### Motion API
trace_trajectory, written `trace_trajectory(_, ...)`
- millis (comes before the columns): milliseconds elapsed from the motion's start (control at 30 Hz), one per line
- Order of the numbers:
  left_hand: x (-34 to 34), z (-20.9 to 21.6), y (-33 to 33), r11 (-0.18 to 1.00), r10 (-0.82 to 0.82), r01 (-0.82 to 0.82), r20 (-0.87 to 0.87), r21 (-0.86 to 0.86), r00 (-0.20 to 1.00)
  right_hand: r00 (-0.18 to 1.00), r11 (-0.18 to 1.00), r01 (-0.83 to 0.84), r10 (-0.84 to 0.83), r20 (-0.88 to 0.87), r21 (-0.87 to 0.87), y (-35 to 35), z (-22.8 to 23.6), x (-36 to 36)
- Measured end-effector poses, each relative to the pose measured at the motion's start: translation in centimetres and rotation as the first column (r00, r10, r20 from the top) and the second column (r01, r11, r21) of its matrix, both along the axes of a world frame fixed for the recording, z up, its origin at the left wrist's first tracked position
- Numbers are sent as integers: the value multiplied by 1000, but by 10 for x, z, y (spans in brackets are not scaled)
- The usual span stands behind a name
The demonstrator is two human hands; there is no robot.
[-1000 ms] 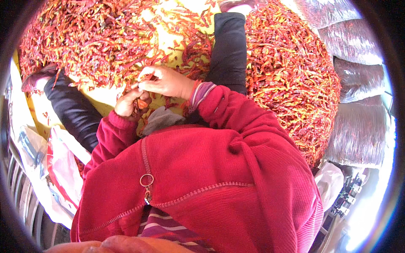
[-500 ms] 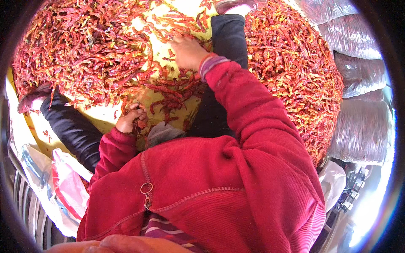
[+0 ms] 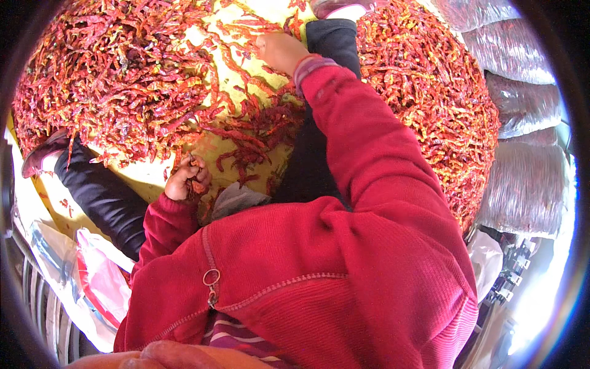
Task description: The person sits on the floor and manually sorts through a large pile of dried red chilies, picking them up and moving them around with both hands.
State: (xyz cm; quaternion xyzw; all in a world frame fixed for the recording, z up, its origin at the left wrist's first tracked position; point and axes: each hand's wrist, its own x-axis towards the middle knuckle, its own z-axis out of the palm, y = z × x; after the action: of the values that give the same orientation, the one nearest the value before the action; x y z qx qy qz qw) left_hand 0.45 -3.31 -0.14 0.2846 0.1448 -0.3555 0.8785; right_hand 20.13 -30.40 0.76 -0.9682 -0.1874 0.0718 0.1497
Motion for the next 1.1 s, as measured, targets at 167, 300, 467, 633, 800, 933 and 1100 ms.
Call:
trace_trajectory(167,3,-10,8,995,1,-1,3,-100,1000,997,990,80,-81,-13,-112,-1,-36,31)
trace_trajectory(300,2,-10,10,990,24,-18,40,-143,999,986,999,12,-20,-165,-47,-11,-31,27)
trace_trajectory(467,3,2,7,996,30,-23,81,-92,996,738,718,513,-88,-669,471,-16,8,-5)
trace_trajectory(633,-3,22,-2,997,16,-9,95,-77,995,620,353,672,213,-755,651,-8,39,-38)
trace_trajectory(800,-5,36,-13,999,34,-34,34,-12,999,561,284,694,364,-744,662,23,55,-77)
trace_trajectory(933,-3,30,-23,985,169,-165,-74,54,983,522,303,693,416,-745,654,59,59,-112)
trace_trajectory(1100,4,24,-17,998,68,-69,144,6,987,724,546,409,293,-624,731,104,61,-139)
